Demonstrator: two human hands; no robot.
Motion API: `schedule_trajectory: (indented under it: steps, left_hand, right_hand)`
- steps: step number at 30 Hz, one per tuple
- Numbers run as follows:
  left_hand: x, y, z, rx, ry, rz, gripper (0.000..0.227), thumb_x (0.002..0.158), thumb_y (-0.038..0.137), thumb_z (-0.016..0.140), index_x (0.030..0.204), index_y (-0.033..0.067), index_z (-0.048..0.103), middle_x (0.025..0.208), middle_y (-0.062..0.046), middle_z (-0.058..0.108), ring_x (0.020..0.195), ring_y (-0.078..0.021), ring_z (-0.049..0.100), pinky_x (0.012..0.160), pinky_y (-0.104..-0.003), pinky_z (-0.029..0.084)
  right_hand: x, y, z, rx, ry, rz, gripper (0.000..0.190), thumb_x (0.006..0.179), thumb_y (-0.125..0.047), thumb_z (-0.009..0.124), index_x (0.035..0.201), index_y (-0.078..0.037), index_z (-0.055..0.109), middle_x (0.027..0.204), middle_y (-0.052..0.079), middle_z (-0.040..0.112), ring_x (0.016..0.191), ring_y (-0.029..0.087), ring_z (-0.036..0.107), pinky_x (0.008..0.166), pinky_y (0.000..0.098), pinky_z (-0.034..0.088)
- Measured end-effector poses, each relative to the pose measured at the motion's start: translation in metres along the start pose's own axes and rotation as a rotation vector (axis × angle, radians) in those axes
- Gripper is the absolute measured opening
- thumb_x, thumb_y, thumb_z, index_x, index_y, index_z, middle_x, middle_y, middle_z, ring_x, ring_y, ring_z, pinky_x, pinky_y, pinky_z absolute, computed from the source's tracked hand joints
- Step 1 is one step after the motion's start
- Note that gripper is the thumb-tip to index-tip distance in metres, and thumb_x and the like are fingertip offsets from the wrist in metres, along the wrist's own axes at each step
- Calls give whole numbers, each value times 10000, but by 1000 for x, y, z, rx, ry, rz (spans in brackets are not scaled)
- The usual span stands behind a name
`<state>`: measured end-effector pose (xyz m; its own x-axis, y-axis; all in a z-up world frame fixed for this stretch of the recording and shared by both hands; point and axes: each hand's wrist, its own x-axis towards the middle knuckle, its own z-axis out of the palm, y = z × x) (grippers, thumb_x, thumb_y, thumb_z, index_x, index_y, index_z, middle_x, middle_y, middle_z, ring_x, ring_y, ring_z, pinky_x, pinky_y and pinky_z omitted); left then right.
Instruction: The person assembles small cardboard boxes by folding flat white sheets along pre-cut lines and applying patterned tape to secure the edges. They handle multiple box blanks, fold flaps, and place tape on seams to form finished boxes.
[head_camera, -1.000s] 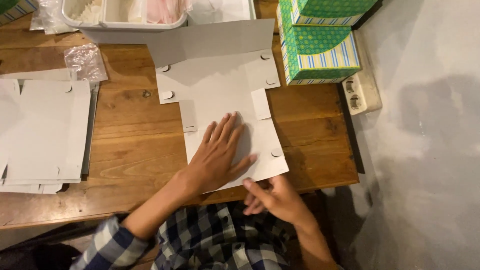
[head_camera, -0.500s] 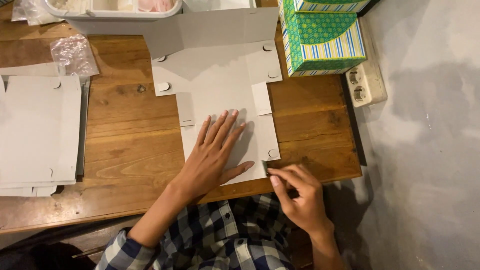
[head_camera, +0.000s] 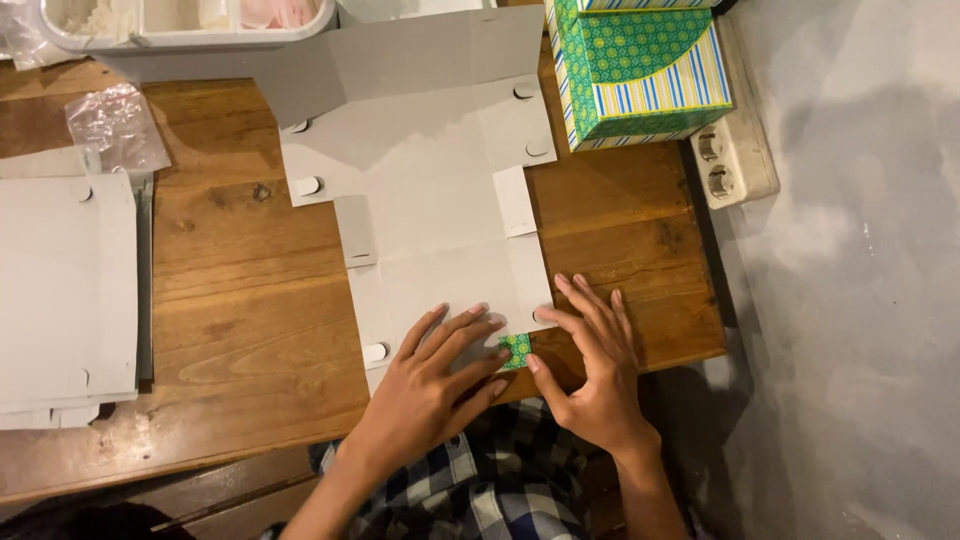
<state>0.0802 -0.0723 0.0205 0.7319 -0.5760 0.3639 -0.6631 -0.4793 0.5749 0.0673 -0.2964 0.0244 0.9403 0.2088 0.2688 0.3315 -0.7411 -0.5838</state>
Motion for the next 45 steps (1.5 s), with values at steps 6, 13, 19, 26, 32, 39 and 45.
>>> schedule_trajectory:
  steps: [6, 13, 19, 26, 32, 39, 45]
  left_hand:
    - [6, 1, -1, -2, 43, -33, 176, 999, 215, 674, 1078, 84, 762, 1370, -126, 613, 1363, -307, 537, 1185, -537, 359]
    - [4, -1, 3, 49, 48, -21, 191, 1004, 240, 682, 1104, 95, 755, 1353, -135, 622, 1344, -317, 552, 1166, -544, 390]
    - [6, 0, 2, 68, 65, -22, 184, 995, 249, 701, 1092, 100, 751, 1333, -131, 634, 1322, -315, 574, 1156, -537, 406]
    - [6, 2, 4, 86, 80, -49, 208, 979, 303, 728, 1080, 122, 749, 1302, -97, 662, 1313, -295, 583, 1155, -520, 397]
    - [5, 2, 4, 95, 89, -37, 193, 984, 290, 722, 1084, 127, 744, 1299, -94, 666, 1321, -289, 582, 1151, -516, 403]
    - [4, 3, 3, 81, 83, -36, 194, 984, 283, 716, 1089, 122, 748, 1323, -94, 658, 1330, -295, 575, 1164, -516, 393]
    - [5, 3, 1, 66, 71, -40, 203, 982, 283, 717, 1111, 129, 741, 1350, -83, 646, 1350, -286, 557, 1175, -520, 382]
  right_hand:
    - [5, -3, 4, 17, 11, 84, 565, 936, -291, 660, 1453, -101, 531, 1565, 113, 513, 1520, 300, 416, 1289, 566, 200]
    - [9, -8, 13, -85, 95, 144, 484, 950, -341, 684, 1379, -133, 603, 1501, 69, 586, 1459, 269, 498, 1256, 542, 263]
    - [11, -7, 22, -131, 157, 153, 420, 955, -332, 685, 1325, -139, 636, 1451, 66, 617, 1418, 280, 534, 1235, 576, 289]
    - [8, -4, 16, -122, 71, 129, 475, 971, -354, 657, 1398, -158, 583, 1548, 79, 522, 1472, 280, 463, 1240, 612, 252]
    - [4, 1, 12, -57, -1, 95, 514, 980, -333, 639, 1450, -149, 537, 1632, 110, 407, 1563, 333, 329, 1279, 625, 171]
    - [3, 3, 2, 4, -100, 72, 592, 995, -323, 624, 1524, -134, 438, 1690, 150, 286, 1605, 351, 198, 1295, 612, 90]
    - [2, 4, -2, 58, -144, 60, 637, 991, -298, 630, 1558, -140, 387, 1702, 147, 264, 1615, 345, 166, 1298, 614, 22]
